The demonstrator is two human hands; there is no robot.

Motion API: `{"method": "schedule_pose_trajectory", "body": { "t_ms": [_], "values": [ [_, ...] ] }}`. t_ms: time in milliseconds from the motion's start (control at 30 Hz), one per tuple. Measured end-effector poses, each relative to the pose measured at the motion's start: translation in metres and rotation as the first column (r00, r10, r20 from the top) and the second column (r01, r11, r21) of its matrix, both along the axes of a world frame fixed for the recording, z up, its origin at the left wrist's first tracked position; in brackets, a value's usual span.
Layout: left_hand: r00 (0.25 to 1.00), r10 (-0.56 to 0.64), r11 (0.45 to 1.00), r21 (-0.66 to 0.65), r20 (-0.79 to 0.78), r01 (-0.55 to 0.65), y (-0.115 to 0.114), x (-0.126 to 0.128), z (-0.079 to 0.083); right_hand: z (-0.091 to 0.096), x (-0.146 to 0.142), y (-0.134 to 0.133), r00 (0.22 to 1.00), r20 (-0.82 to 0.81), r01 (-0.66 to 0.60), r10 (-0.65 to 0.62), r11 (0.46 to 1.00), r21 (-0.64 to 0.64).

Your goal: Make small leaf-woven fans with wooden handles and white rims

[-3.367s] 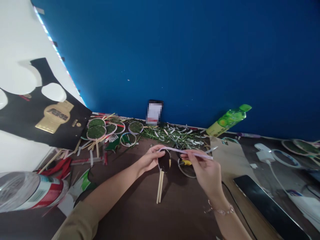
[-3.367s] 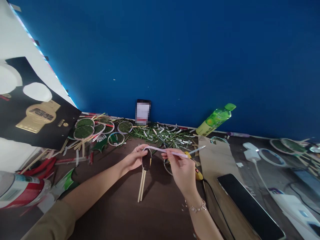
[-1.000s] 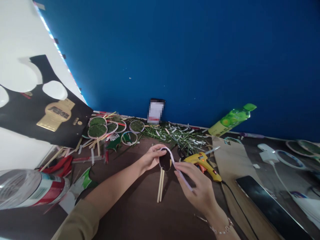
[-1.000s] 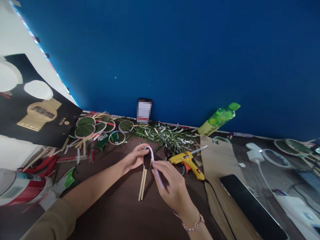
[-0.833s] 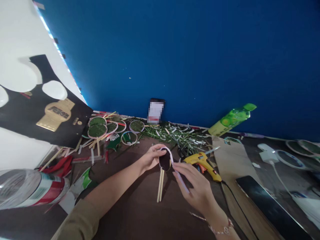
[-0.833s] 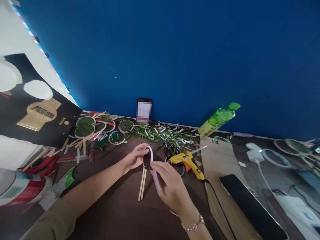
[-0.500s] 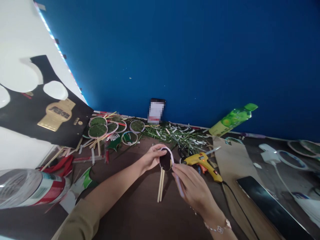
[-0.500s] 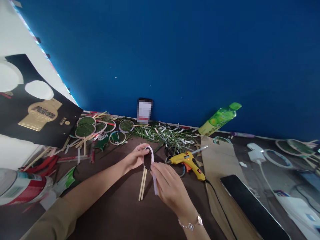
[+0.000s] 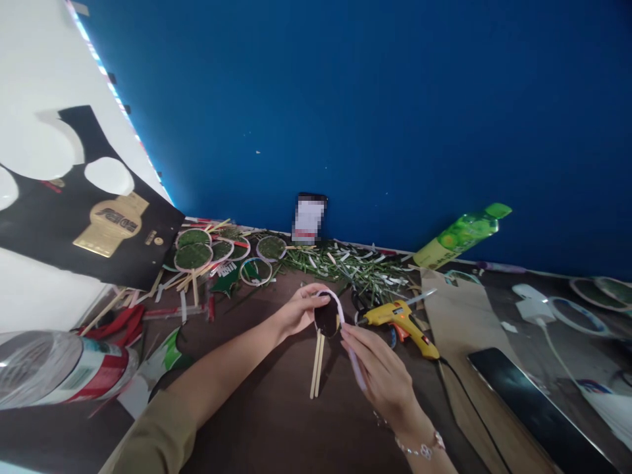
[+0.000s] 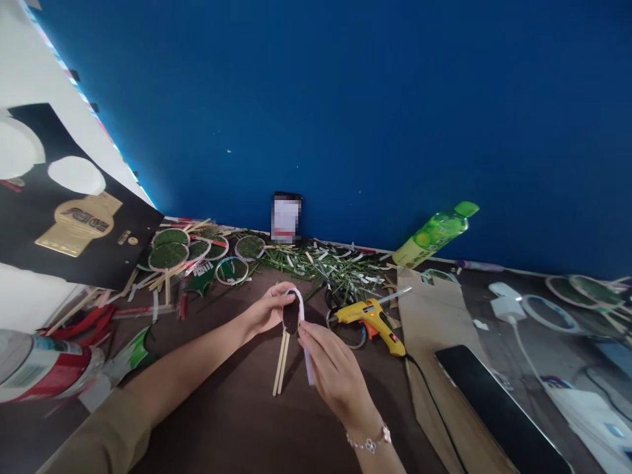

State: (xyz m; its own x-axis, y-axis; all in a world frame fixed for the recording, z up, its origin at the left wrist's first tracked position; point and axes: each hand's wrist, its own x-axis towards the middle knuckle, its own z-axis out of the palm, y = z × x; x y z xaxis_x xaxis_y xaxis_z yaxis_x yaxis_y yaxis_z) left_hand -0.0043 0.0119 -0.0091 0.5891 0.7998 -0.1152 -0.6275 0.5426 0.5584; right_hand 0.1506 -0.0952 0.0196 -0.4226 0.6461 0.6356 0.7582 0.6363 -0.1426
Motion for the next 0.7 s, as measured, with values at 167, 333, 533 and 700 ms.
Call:
{"method": "schedule_pose_trajectory", "body": {
  "t_ms": [167, 333, 533, 700],
  "values": [
    [1.000, 0.001, 1.000, -0.003, -0.005, -0.001, 0.000, 0.001, -0.001, -0.001, -0.001, -0.001, 1.000, -0.014, -0.007, 0.007, 1.000, -0.011],
    [1.000, -0.009, 1.000, -0.012, 0.002, 0.009, 0.000, 0.000, -0.001, 0.000, -0.003, -0.003, 0.999, -0.021, -0.028, 0.027, 0.999, -0.024],
    [0.998, -0.060, 0.998, -0.004, 0.019, 0.060, 0.001, -0.003, -0.005, 0.001, -0.010, -0.006, 0.999, -0.031, -0.043, 0.043, 0.999, -0.004],
    [0.995, -0.099, 0.995, 0.011, 0.026, 0.099, 0.003, -0.003, -0.011, 0.004, -0.018, -0.007, 0.997, -0.026, -0.065, 0.066, 0.997, 0.030]
  ]
}}
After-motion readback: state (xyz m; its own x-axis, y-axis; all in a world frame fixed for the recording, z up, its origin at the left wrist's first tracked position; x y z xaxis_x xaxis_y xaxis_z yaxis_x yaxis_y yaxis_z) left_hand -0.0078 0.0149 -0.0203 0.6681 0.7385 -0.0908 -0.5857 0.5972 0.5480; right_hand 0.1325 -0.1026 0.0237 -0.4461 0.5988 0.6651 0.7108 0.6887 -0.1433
